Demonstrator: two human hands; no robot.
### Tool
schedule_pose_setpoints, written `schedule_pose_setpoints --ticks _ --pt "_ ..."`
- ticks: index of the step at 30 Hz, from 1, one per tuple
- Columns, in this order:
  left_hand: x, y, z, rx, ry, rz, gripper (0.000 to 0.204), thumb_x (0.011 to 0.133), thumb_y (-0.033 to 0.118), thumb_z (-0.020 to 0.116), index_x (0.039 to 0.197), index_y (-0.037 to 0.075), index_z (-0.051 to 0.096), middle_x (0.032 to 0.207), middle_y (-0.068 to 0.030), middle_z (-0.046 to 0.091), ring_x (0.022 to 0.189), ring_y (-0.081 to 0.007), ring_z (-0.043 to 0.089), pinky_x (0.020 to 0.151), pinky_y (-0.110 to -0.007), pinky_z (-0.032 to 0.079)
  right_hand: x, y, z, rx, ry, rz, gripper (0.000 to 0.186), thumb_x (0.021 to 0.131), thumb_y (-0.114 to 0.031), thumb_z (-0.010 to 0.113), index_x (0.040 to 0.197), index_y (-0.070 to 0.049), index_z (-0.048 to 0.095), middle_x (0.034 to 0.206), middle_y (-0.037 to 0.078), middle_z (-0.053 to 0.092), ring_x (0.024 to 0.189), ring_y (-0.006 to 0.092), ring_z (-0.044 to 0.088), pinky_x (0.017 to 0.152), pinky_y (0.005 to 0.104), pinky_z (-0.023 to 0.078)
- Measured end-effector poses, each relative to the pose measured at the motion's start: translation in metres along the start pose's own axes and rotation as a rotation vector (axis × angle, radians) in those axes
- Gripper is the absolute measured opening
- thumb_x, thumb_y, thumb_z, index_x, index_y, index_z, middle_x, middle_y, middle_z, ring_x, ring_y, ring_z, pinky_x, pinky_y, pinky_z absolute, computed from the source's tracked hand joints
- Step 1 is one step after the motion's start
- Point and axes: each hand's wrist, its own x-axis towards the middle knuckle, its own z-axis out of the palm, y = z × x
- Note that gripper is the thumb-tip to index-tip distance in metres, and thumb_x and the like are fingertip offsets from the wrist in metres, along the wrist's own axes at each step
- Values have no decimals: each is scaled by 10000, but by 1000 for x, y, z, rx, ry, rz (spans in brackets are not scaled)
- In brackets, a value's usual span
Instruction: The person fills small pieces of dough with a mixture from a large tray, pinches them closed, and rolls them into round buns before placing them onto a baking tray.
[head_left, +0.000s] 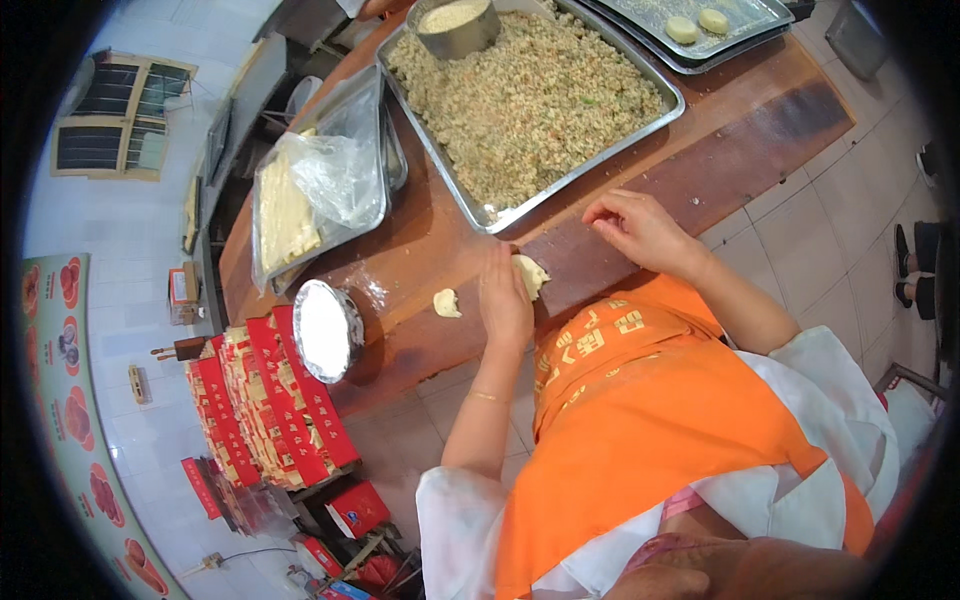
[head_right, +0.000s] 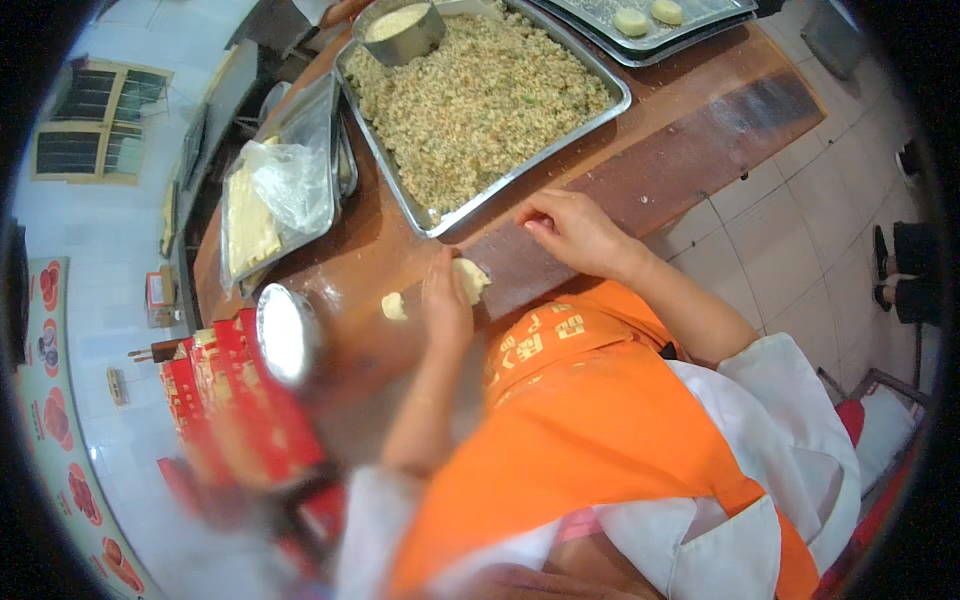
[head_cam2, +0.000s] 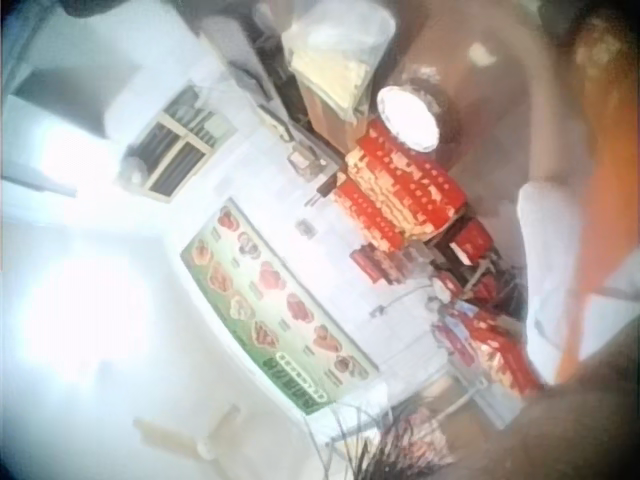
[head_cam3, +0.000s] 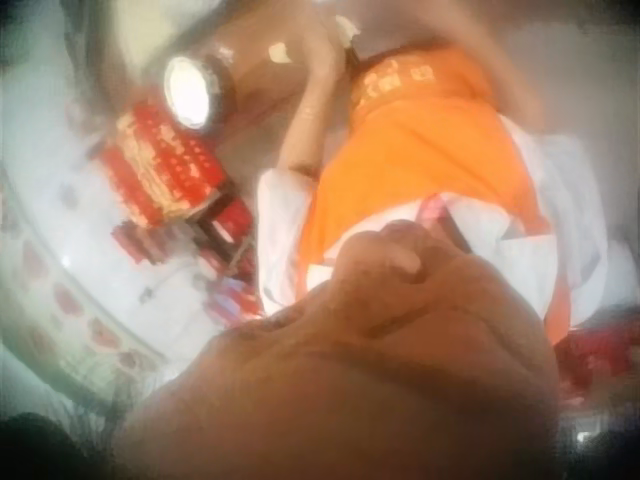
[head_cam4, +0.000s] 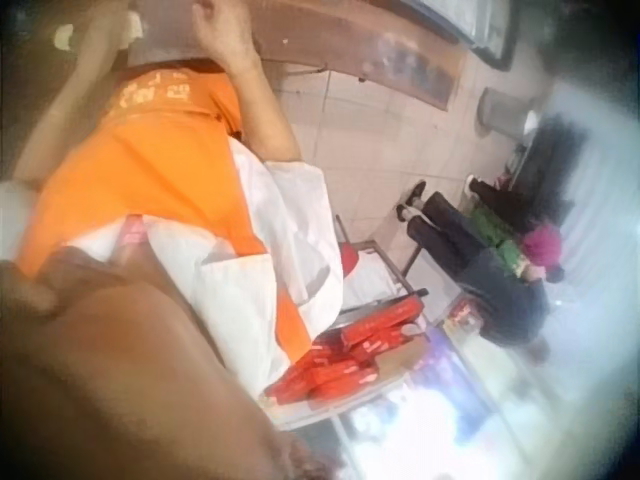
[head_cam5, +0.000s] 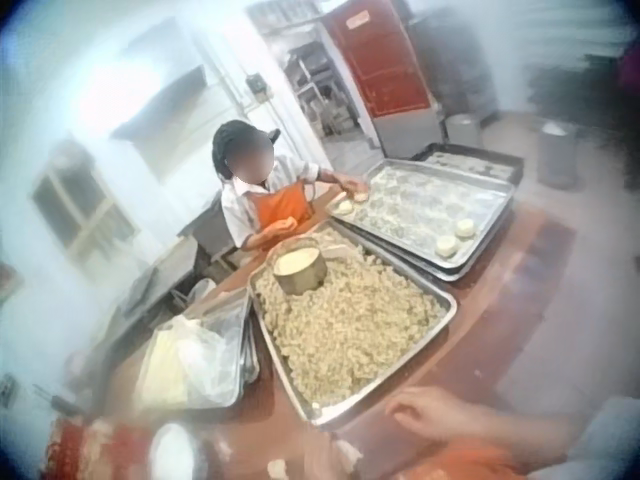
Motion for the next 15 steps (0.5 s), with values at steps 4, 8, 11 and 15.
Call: schedule_pose_setpoints --ticks 4,8,11,15 --pt "-3 14 -34 94 -38 0 335 926 88 613 1247 -5 580 1202 -216 617 1089 -382 594 897 -468 479 -4 6 6 12 -11 7 116 894 -47 621 999 -4 647 911 142 654 774 260 644 703 347 524" --pt "12 9 -71 -112 13 -145 201 886 85 659 1054 -18 620 928 -213 643 804 -384 635 723 -481 509 -4 3 1 -7 -48 -38 119 892 -59 626 996 -4 651 902 140 658 790 259 649 705 346 521" --pt "16 -1 -71 -76 266 -306 125 871 75 656 945 -13 609 776 -200 634 690 -390 631 653 -482 513 -8 14 -6 3 -45 29 111 891 -69 626 981 -11 659 897 135 668 804 261 655 705 347 518" --pt "24 9 -10 281 283 -173 79 870 61 631 889 0 585 821 -188 625 760 -380 631 674 -480 524 -7 19 -22 -55 -2 51 102 898 -70 613 965 -19 670 899 129 678 812 263 660 706 346 517"
